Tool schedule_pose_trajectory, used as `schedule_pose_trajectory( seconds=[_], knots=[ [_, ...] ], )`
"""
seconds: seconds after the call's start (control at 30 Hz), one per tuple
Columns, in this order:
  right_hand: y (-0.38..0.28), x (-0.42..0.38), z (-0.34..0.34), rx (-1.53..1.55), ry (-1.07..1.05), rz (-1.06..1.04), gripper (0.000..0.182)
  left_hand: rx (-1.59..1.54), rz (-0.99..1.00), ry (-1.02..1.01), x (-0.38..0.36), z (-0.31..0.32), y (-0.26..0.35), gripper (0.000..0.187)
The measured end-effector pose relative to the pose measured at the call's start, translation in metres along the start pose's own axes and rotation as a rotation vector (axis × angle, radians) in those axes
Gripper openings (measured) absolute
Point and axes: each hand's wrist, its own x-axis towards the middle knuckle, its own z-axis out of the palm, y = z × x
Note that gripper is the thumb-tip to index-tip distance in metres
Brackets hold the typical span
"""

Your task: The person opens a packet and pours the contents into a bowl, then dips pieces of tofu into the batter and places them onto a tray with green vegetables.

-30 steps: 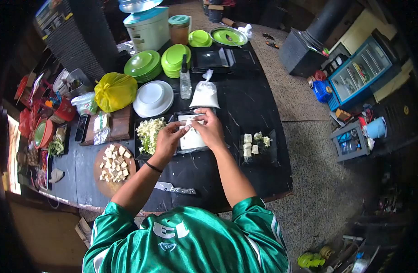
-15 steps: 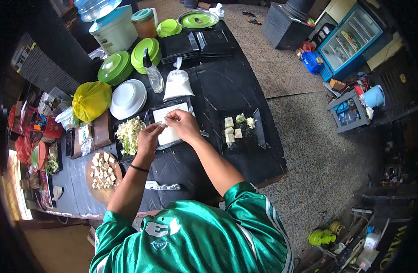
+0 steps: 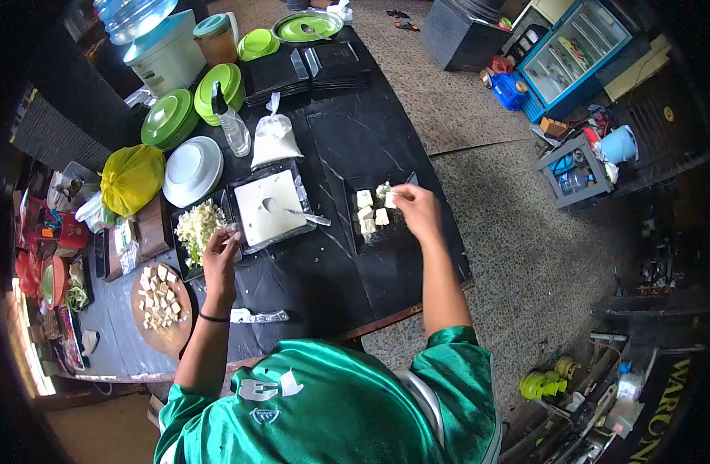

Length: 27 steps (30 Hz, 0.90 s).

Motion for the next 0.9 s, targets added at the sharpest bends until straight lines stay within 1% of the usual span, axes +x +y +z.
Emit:
schedule_pose_trajectory(
  seconds=[0.03, 0.1, 0.13, 0.2, 0.3, 0.33, 0.47, 0.53, 0.63, 0.77, 0.83, 0.9],
  knots=[
    [0.010, -0.002, -0.011, -0.118, 0.023, 0.055, 0.022, -0.003, -0.011, 0.020, -0.005, -0.002, -0.001, 0.032],
    [0.021, -0.004, -0.024, -0.274, -0.023, 0.078, 0.021, -0.041, 0.008, 0.021, -0.012, -0.003, -0.004, 0.032],
    [0.023, -0.007, -0.025, -0.274, -0.021, 0.079, 0.021, -0.020, -0.022, 0.027, -0.016, -0.004, -0.002, 0.031],
    [0.023, -0.012, -0.024, -0.426, -0.084, 0.093, 0.022, 0.003, -0.048, 0.033, -0.020, -0.006, -0.001, 0.031],
    [0.020, -0.013, -0.017, -0.419, -0.100, 0.043, 0.022, -0.021, -0.060, 0.027, -0.024, -0.008, -0.004, 0.030],
    [0.018, -0.011, -0.014, -0.424, -0.121, 0.074, 0.021, -0.027, -0.054, 0.025, -0.024, -0.008, -0.004, 0.030],
    [0.008, -0.008, -0.006, -0.459, -0.151, 0.083, 0.021, -0.024, -0.050, 0.020, -0.025, -0.010, -0.004, 0.029],
    [0.012, -0.007, -0.002, -0.455, -0.113, 0.030, 0.019, -0.012, -0.064, 0.029, -0.026, -0.010, -0.002, 0.028],
    [0.014, -0.009, -0.001, -0.464, -0.069, 0.009, 0.020, -0.012, -0.074, 0.040, -0.027, -0.011, -0.002, 0.027],
    [0.013, -0.015, -0.002, -0.497, -0.047, 0.031, 0.020, -0.032, -0.071, 0.048, -0.027, -0.013, -0.007, 0.026],
    [0.014, -0.016, -0.002, -0.551, 0.052, -0.106, 0.024, -0.032, -0.072, 0.044, -0.028, -0.012, -0.008, 0.026],
    [0.005, -0.021, -0.005, -0.596, 0.018, -0.076, 0.025, -0.031, -0.069, 0.042, -0.028, -0.012, -0.007, 0.026]
  ],
)
